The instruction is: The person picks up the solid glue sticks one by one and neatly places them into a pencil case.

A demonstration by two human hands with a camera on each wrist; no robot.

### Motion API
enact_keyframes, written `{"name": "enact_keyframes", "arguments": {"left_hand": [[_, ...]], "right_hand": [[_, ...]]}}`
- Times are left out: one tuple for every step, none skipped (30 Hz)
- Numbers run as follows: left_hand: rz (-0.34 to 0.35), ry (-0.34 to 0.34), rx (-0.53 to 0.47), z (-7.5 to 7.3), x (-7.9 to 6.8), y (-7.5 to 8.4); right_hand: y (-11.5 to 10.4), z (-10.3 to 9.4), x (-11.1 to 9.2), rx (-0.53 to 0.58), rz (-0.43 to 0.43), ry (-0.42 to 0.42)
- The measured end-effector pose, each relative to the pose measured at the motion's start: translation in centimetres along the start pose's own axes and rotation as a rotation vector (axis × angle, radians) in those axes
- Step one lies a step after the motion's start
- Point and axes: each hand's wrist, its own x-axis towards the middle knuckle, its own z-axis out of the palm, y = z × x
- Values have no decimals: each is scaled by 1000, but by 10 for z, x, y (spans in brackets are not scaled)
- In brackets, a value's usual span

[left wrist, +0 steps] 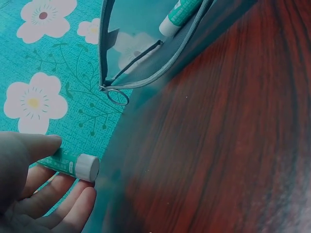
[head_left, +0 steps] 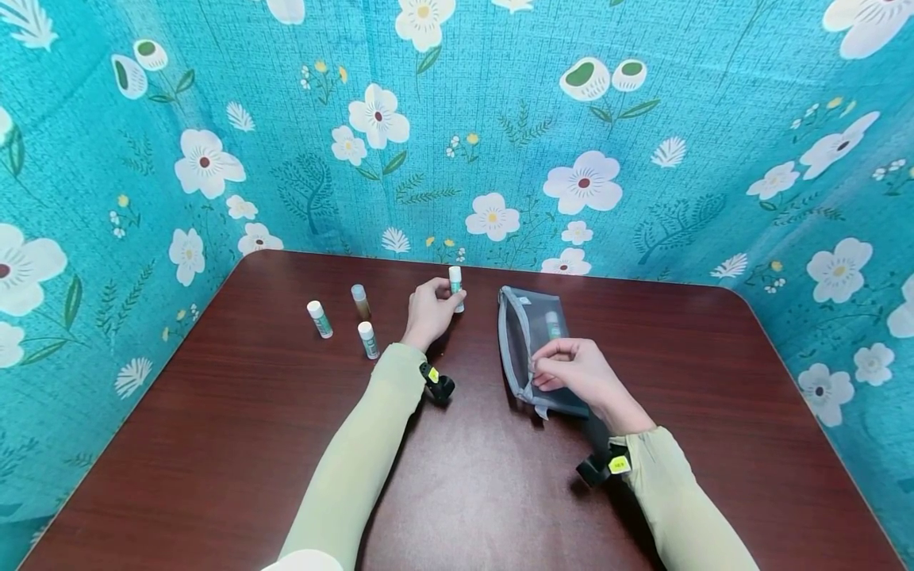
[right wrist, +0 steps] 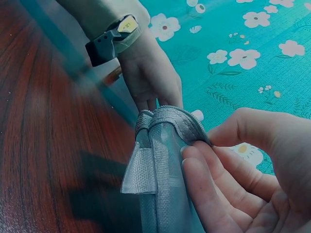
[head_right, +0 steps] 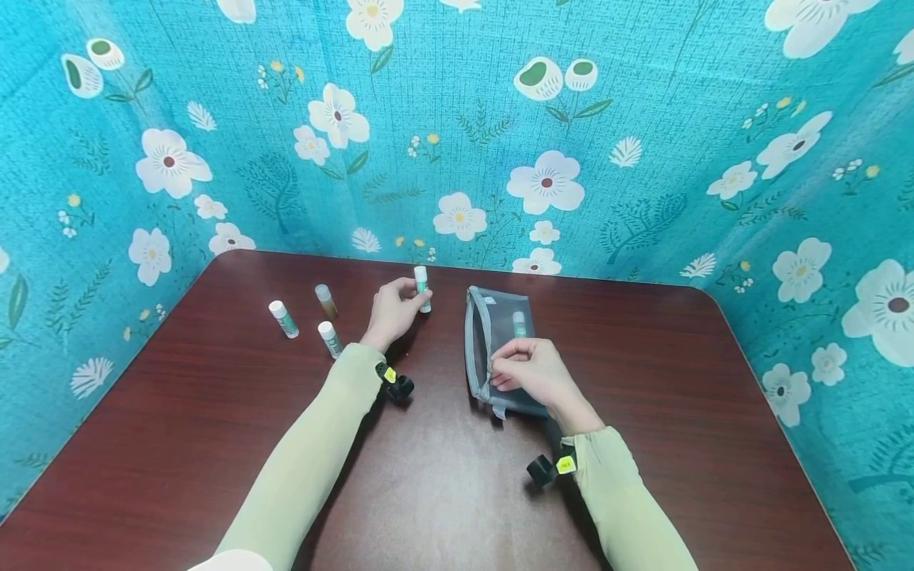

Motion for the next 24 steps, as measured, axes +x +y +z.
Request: {"name": "enact_keyframes", "arguments": {"left_hand": [[4,2,0,0,0,0],[7,4,-3,0,0,1],[10,4,-9,-1,0,1],[10,5,-12,-1,-1,1],[12,6,-17,-1,-1,1],[13,6,-22,-1,-1,2],[14,7,-26,-1,-2,2],[16,8,-27,-1,-2,1],[17,8,-28,-2,-3,1],[18,9,-28,-2,-3,1],[19,9,-30,-2,-4,1],[20,8,-35,-2,-4,1],[21,7,-40,-2,-5,1],[21,6,-48,-2,-5,1],[21,4,-60,-2,-6,1],[23,2,-67,-2,-6,1],[24,3,-75,-2,-7,1],[26,3,-77,-2,-8,1],[29,4,-78,-2,-8,1],[33,5,-78,-2,-8,2],[36,6,-76,-2,-9,3],[40,5,-77,-2,-9,3],[46,6,-77,-2,-10,4],[49,4,-79,-2,-10,5]], "right_hand": [[0,0,0,1,-2,0],[0,0,0,2,-3,1],[0,0,0,3,-4,1],[0,0,0,4,-4,1],[0,0,0,4,-4,2],[0,0,0,5,-2,3],[0,0,0,4,-1,3],[0,0,0,3,1,4],[0,0,0,3,2,4],[0,0,0,2,4,5],[0,0,0,2,5,5],[0,0,0,1,5,6],[0,0,-1,1,4,4],[0,0,-1,2,3,4],[0,0,-1,4,2,2],[0,0,-1,5,1,1],[0,0,-1,7,0,0],[0,0,-1,9,-1,-1],[-1,0,-1,9,-2,-2],[-1,0,-1,9,-3,-2],[-1,-1,-1,9,-2,-2],[-1,-1,-1,8,-3,-1],[-1,-1,-1,6,-4,-1],[-1,-1,-1,6,-3,1]]}}
